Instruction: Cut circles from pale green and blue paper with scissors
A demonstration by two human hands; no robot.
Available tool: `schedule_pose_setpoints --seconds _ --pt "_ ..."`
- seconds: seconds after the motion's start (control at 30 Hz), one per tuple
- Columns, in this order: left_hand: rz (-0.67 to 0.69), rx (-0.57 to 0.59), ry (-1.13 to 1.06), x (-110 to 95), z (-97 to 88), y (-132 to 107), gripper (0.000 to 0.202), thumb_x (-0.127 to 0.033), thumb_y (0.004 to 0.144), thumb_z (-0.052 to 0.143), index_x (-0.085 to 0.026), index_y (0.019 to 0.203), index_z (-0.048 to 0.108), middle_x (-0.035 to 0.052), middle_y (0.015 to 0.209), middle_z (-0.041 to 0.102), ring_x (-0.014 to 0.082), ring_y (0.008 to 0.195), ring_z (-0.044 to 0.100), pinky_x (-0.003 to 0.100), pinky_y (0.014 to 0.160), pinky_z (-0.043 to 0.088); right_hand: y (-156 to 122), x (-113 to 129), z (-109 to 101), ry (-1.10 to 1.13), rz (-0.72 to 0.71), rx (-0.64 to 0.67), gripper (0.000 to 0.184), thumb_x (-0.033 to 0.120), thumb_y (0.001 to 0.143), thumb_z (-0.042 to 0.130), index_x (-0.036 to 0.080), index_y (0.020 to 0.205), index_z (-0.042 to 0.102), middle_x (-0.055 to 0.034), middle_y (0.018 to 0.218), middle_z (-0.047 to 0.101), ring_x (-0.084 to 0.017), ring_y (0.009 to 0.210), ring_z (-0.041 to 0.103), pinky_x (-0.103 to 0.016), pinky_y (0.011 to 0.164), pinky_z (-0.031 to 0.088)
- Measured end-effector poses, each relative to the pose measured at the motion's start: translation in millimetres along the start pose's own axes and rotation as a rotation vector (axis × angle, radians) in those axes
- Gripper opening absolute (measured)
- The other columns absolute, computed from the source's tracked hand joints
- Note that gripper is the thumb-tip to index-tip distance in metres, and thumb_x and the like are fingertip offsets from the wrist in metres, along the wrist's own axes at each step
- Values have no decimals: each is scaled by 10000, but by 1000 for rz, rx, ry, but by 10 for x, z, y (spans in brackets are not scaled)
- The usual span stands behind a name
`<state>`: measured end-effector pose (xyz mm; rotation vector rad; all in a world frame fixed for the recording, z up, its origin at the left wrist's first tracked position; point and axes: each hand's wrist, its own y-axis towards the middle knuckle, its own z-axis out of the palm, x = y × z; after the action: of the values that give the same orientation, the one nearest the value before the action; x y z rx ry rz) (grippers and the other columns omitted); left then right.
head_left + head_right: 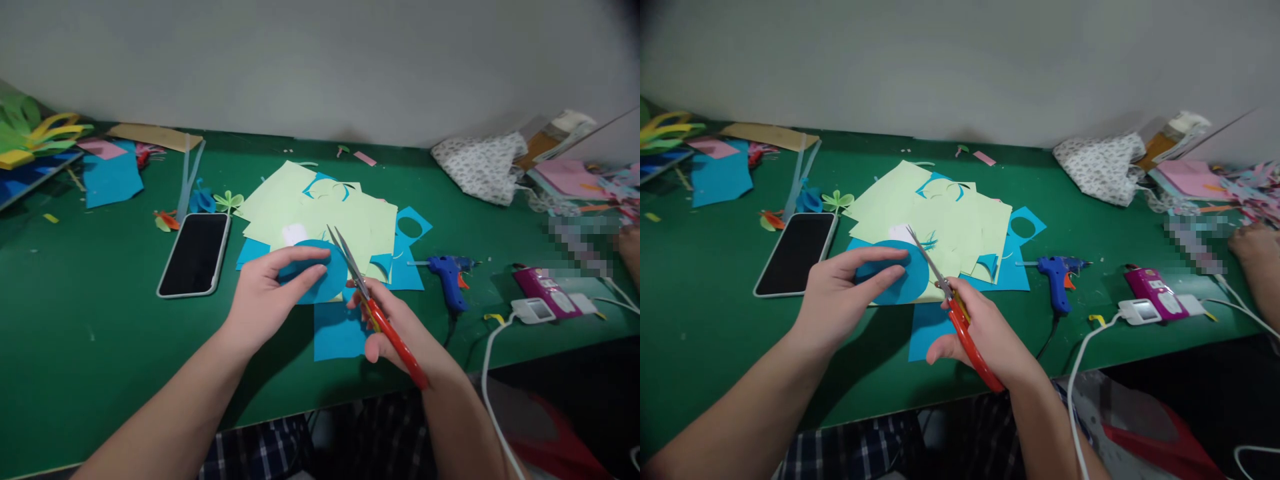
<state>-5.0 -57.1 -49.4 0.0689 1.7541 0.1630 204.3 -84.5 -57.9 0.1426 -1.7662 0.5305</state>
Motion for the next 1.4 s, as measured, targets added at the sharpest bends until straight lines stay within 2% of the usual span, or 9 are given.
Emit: schedule_pose_setpoints --seconds 0.1,0.37,0.63,0.93,1.23,1.4 --pt "5 -4 12 7 -1 2 122 -308 769 765 -302 888 793 -15 917 783 207 872 723 317 867 583 3 -5 -4 9 -1 11 982 818 454 691 296 1264 498 -81 1126 560 -279 999 542 -381 817 469" --pt "10 0 6 32 6 -3 123 -289 779 762 -334 892 787 -49 923 781 172 874 721 260 855 576 0 -37 -3 25 -9 17 921 805 480 683 322 1244 510 -46 1050 572 -241 929 550 -340 767 446" --pt "-1 -13 2 -4 21 3 126 -291 766 761 -278 887 794 -3 908 781 216 866 723 324 864 583 1 -25 25 -2 -6 -6 898 833 503 654 312 1223 523 -55 1013 581 -235 877 553 -321 699 444" --pt "-2 -2 -18 32 0 6 123 -276 766 772 -330 875 789 -45 912 784 180 892 725 268 857 582 -10 -46 7 -11 -15 7 826 823 540 655 319 1185 545 -2 866 511 -153 670 392 -295 617 369" --pt "15 19 15 38 -17 19 115 -273 768 770 -313 873 791 -39 894 786 170 852 727 234 780 587 -24 -62 -9 -9 18 33 777 791 555 680 339 1170 530 22 803 507 -146 642 354 -289 596 334" --pt "10 29 43 25 -30 15 119 -272 776 762 -304 889 786 -46 902 786 158 859 724 219 788 579 -28 -39 -16 -14 25 34 766 785 556 678 322 1150 537 22 818 507 -140 655 342 -279 592 321"
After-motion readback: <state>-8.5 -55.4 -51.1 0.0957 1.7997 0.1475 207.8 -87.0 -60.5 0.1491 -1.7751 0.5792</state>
